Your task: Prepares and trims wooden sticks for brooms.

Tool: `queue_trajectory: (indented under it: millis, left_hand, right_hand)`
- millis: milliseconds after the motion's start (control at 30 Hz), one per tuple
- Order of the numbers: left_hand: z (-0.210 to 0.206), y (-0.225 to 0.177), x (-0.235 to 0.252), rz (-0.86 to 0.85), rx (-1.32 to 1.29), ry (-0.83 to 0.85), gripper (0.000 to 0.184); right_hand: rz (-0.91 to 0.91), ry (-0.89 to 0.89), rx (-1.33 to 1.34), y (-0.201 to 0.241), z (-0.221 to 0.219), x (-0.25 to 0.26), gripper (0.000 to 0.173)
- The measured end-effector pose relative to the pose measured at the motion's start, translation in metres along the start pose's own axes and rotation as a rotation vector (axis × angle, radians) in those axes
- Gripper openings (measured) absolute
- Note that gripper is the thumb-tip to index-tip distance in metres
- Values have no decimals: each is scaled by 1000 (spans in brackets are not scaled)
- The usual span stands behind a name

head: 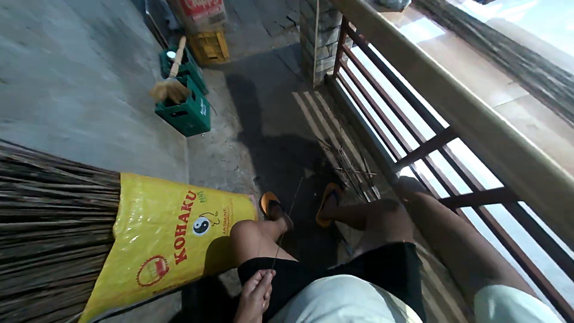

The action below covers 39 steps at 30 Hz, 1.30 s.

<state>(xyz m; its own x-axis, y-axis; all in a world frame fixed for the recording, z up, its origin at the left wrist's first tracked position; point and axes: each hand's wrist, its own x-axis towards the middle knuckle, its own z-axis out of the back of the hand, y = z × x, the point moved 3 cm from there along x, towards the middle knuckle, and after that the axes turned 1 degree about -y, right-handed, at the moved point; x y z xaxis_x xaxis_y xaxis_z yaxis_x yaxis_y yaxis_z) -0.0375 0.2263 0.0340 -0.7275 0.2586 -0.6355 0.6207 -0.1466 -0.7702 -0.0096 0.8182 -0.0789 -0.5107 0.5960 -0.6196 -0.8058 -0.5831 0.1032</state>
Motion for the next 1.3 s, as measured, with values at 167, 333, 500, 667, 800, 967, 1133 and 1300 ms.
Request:
queue_trajectory:
  millis: [167, 333, 500, 667, 800, 967, 1133, 1300]
  left_hand:
    - [-12, -10, 8, -47, -43, -8, 20]
    - [-27, -22, 16, -108, -44, 46, 19]
    - [-36, -31, 17, -178, 9, 70, 18]
    - [-39, -34, 11, -245, -6, 85, 17]
    - [-36, -27, 7, -252, -56, 131, 16]
    - [-35, -27, 5, -204, -59, 204, 16]
    - [-38, -34, 6, -155, -106, 313, 9]
    - [-40, -33, 4, -77, -169, 381, 8]
  right_hand:
    - [77, 13, 697, 7, 36, -59, 28]
    - [451, 216, 1242, 92, 30, -146, 20]
    - [709, 637, 1234, 192, -25, -228, 26]
    - [746, 922, 1201, 241, -64, -267, 36]
    - [805, 969, 1222, 247, -72, -267, 18]
    - [797, 976, 1196, 237, -59, -264, 21]
    - [758, 1025, 1198, 228, -47, -259, 25]
    - [694, 895, 1310, 220, -32, -250, 26]
